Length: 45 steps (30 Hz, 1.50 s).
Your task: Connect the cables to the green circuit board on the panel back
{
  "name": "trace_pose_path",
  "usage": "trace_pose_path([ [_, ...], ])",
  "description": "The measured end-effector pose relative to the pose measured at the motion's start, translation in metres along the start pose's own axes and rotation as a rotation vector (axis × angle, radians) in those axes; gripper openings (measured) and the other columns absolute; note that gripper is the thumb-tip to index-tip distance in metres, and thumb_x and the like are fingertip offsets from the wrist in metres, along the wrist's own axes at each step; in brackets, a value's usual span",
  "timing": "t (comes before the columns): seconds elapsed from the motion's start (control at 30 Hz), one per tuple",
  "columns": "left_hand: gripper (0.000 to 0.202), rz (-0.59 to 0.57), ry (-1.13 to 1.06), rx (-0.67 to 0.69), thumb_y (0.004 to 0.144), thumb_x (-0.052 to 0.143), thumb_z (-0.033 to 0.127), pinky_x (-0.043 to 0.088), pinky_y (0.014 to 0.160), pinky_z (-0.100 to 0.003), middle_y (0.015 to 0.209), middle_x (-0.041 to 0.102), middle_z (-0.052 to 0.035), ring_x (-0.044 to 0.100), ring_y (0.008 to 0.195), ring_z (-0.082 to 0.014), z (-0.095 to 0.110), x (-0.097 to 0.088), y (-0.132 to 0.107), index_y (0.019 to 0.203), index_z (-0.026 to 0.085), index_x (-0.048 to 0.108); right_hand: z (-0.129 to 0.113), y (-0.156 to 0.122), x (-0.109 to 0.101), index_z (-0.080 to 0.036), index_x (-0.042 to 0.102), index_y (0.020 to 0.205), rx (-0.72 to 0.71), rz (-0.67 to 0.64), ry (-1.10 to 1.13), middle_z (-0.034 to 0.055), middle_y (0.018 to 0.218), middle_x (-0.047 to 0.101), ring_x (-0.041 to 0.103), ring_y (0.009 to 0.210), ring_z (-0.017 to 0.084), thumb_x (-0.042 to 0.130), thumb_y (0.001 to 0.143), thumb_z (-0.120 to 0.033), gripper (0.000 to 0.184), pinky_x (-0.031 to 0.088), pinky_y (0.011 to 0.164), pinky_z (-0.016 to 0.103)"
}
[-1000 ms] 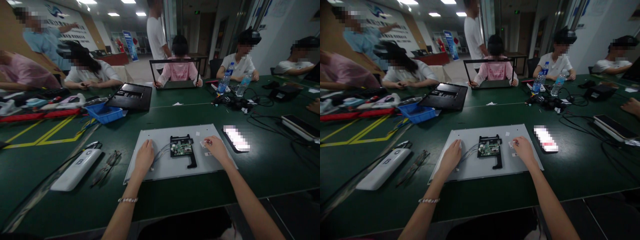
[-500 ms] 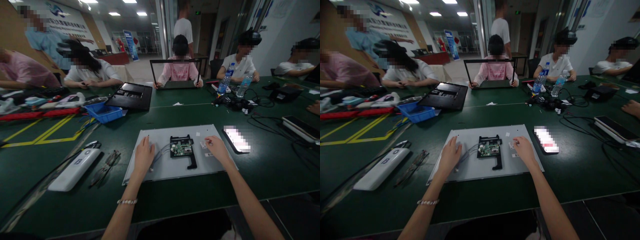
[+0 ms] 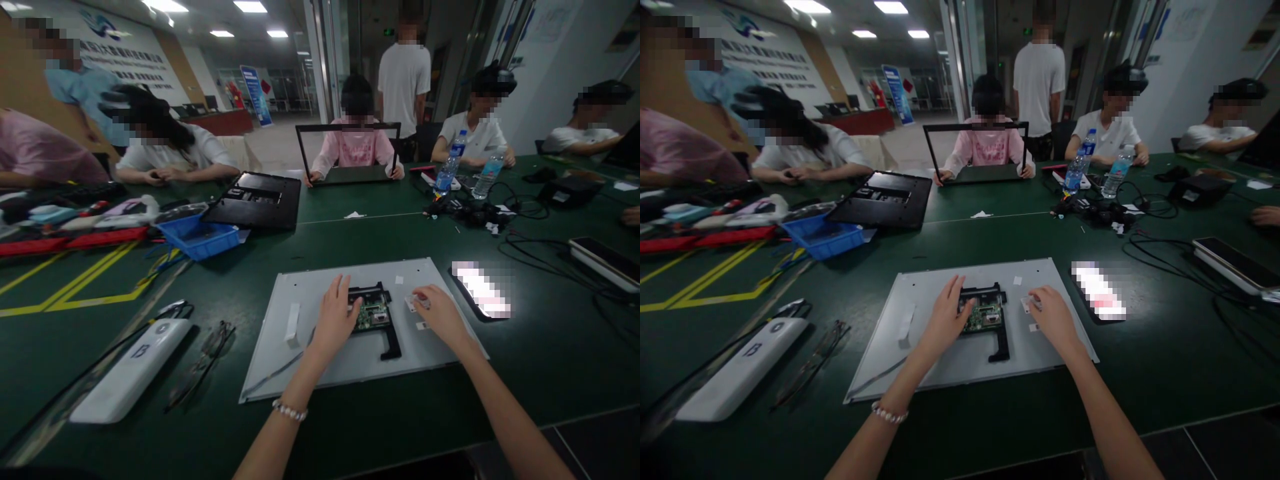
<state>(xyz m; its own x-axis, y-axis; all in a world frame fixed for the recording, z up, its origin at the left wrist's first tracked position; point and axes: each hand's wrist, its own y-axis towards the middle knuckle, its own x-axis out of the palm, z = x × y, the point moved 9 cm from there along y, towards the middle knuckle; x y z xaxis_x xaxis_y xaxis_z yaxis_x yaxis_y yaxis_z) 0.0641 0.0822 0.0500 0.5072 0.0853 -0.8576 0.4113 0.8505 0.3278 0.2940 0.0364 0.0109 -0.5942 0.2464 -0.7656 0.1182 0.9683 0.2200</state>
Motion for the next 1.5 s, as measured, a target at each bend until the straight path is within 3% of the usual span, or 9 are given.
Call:
trace_pose_path([
  [0.3,0.056,-0.056,-0.003,-0.043,0.091,0.041,0.037,0.03,0.106,-0.045,0.147,0.027,-0.0145,0.033,0.132,-0.028,0.003,0.011,-0.014,0.141,0.018,0.023,-0.009,0.002,-0.008,-0.019,0.056,0.113,-0.043,0.061,0.036,0.0086,0.11,0.058,0.057,0.099,0.021,0.047,0.085,-0.026,0.03,0.045,0.087,0.036],
  [0.5,0.056,-0.039,0.044,-0.027,0.09,0.042,0.035,0.031,0.105,-0.046,0.145,0.031,-0.0146,0.035,0.13,-0.029,0.005,0.016,-0.014,0.14,0.018,0.025,-0.027,0.032,0.004,-0.018,0.056,0.116,-0.18,-0.07,-0.19,0.0101,0.116,0.058,0.053,0.108,0.023,0.05,0.085,-0.022,0.032,0.04,0.093,0.036],
  [0.7,0.056,-0.026,0.046,-0.013,0.09,0.042,0.035,0.031,0.105,-0.046,0.145,0.031,-0.0154,0.036,0.129,-0.0279,0.005,0.017,-0.014,0.14,0.017,0.025,-0.039,0.052,0.022,-0.016,0.064,0.09,-0.214,-0.148,-0.4,0.0122,0.097,0.065,0.058,0.095,0.023,0.045,0.087,-0.013,0.02,0.042,0.083,0.032],
  [0.87,0.056,-0.018,0.055,-0.018,0.09,0.042,0.035,0.03,0.105,-0.045,0.144,0.032,-0.0151,0.037,0.128,-0.0277,0.004,0.015,-0.015,0.14,0.017,0.025,-0.037,0.05,0.016,-0.018,0.064,0.093,-0.196,-0.093,-0.39,0.0108,0.097,0.066,0.058,0.096,0.022,0.044,0.089,-0.015,0.021,0.041,0.082,0.03],
  [1.03,0.057,-0.008,0.07,-0.02,0.09,0.042,0.037,0.03,0.105,-0.045,0.144,0.033,-0.0156,0.035,0.13,-0.0281,0.006,0.013,-0.015,0.14,0.016,0.025,-0.042,0.049,0.016,-0.019,0.064,0.098,-0.324,-0.191,-0.385,0.0094,0.1,0.065,0.058,0.098,0.023,0.054,0.086,-0.024,0.016,0.042,0.082,0.031],
  [1.17,0.058,-0.003,0.071,-0.029,0.09,0.043,0.042,0.028,0.105,-0.048,0.144,0.032,-0.0168,0.033,0.131,-0.0293,0.006,0.009,-0.015,0.14,0.016,0.026,-0.04,0.053,0.02,-0.017,0.066,0.091,-0.368,-0.253,-0.462,0.0106,0.093,0.066,0.06,0.092,0.022,0.053,0.084,-0.013,0.015,0.042,0.079,0.03],
  [1.27,0.063,-0.017,0.05,-0.032,0.089,0.043,0.046,0.027,0.106,-0.047,0.147,0.028,-0.0158,0.031,0.132,-0.0293,-0.001,0.005,-0.015,0.141,0.018,0.022,-0.038,0.055,0.019,-0.016,0.066,0.091,-0.375,-0.241,-0.492,0.0111,0.093,0.067,0.061,0.089,0.022,0.049,0.082,-0.005,0.021,0.042,0.077,0.03],
  [1.37,0.072,-0.058,0.021,-0.022,0.086,0.046,0.051,0.027,0.106,-0.045,0.148,0.025,-0.0159,0.029,0.134,-0.0289,-0.013,0.003,-0.015,0.143,0.017,0.018,-0.042,0.056,0.014,-0.016,0.066,0.093,-0.343,-0.19,-0.503,0.0106,0.094,0.067,0.062,0.088,0.022,0.046,0.086,-0.009,0.022,0.042,0.076,0.03],
  [1.5,0.079,-0.131,0.024,-0.012,0.082,0.05,0.053,0.025,0.107,-0.044,0.145,0.031,-0.0173,0.028,0.134,-0.0291,-0.024,0.009,-0.015,0.143,0.014,0.018,-0.074,0.06,0.012,-0.019,0.065,0.098,-0.312,-0.108,-0.45,0.0091,0.098,0.067,0.06,0.094,0.021,0.043,0.09,-0.016,0.024,0.041,0.081,0.028],
])
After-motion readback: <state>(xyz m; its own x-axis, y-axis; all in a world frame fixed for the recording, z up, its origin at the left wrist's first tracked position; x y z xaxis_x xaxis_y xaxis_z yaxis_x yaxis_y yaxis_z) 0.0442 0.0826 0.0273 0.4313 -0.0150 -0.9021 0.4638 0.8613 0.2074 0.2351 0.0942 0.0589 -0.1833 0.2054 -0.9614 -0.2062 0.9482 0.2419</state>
